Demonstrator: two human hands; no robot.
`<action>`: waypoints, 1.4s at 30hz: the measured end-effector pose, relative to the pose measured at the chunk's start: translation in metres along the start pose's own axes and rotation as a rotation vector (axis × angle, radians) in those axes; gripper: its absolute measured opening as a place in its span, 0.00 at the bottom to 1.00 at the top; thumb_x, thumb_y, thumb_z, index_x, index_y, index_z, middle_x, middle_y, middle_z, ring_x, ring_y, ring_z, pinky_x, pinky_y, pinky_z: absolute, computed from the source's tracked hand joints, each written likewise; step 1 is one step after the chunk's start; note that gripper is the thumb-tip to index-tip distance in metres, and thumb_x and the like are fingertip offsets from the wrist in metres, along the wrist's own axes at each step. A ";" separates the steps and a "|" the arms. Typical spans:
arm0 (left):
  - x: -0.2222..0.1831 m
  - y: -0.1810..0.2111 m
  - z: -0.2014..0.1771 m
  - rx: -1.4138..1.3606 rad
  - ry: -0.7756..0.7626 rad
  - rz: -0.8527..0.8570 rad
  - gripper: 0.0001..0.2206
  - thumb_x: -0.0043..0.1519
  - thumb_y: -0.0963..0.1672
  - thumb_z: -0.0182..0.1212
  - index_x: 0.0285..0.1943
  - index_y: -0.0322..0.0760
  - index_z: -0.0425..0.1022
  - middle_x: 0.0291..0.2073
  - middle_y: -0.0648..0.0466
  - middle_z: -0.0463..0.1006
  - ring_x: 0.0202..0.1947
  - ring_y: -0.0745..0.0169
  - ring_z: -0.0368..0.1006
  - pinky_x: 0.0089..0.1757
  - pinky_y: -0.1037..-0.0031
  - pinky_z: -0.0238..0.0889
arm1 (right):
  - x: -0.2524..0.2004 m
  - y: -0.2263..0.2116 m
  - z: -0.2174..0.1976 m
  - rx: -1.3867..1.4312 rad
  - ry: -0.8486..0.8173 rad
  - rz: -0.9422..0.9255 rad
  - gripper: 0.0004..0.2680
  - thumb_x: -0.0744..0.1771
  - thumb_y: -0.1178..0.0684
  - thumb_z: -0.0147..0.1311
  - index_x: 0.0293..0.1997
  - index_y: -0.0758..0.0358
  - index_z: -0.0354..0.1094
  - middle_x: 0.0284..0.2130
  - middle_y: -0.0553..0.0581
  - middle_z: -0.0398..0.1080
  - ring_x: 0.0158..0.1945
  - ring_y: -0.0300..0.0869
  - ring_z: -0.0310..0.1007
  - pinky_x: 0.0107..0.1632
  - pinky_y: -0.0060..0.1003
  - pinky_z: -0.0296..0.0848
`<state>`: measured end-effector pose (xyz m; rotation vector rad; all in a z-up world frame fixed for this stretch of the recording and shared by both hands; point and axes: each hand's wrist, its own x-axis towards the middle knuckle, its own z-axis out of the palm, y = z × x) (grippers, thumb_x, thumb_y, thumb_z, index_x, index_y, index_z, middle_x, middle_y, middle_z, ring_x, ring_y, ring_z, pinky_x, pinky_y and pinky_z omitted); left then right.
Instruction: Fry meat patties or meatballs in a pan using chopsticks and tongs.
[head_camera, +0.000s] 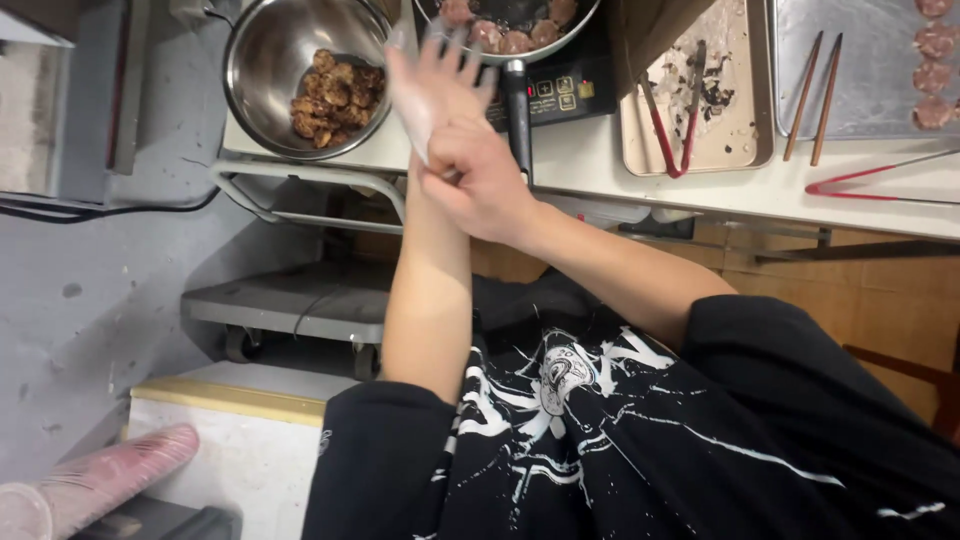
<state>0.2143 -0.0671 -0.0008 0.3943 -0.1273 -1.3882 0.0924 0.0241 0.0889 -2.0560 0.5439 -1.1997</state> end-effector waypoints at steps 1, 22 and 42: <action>0.004 0.007 -0.004 -0.001 -0.005 -0.001 0.36 0.65 0.60 0.45 0.74 0.34 0.54 0.69 0.38 0.58 0.69 0.36 0.52 0.57 0.47 0.45 | -0.001 -0.002 0.007 -0.004 0.002 -0.003 0.11 0.64 0.61 0.60 0.27 0.62 0.55 0.24 0.54 0.59 0.34 0.48 0.63 0.42 0.42 0.59; 0.034 0.088 -0.069 -0.600 -0.117 0.011 0.25 0.77 0.54 0.29 0.79 0.45 0.53 0.81 0.57 0.50 0.80 0.52 0.46 0.75 0.48 0.35 | -0.016 0.013 0.041 0.062 -0.221 -0.074 0.09 0.67 0.56 0.61 0.29 0.62 0.62 0.26 0.56 0.64 0.35 0.52 0.64 0.42 0.43 0.63; -0.121 0.084 -0.058 0.873 -0.003 0.291 0.23 0.78 0.51 0.40 0.29 0.40 0.62 0.21 0.55 0.62 0.21 0.65 0.57 0.30 0.73 0.49 | -0.154 0.110 -0.222 -0.395 0.161 0.654 0.08 0.65 0.63 0.51 0.47 0.62 0.72 0.40 0.57 0.74 0.45 0.45 0.76 0.47 0.40 0.74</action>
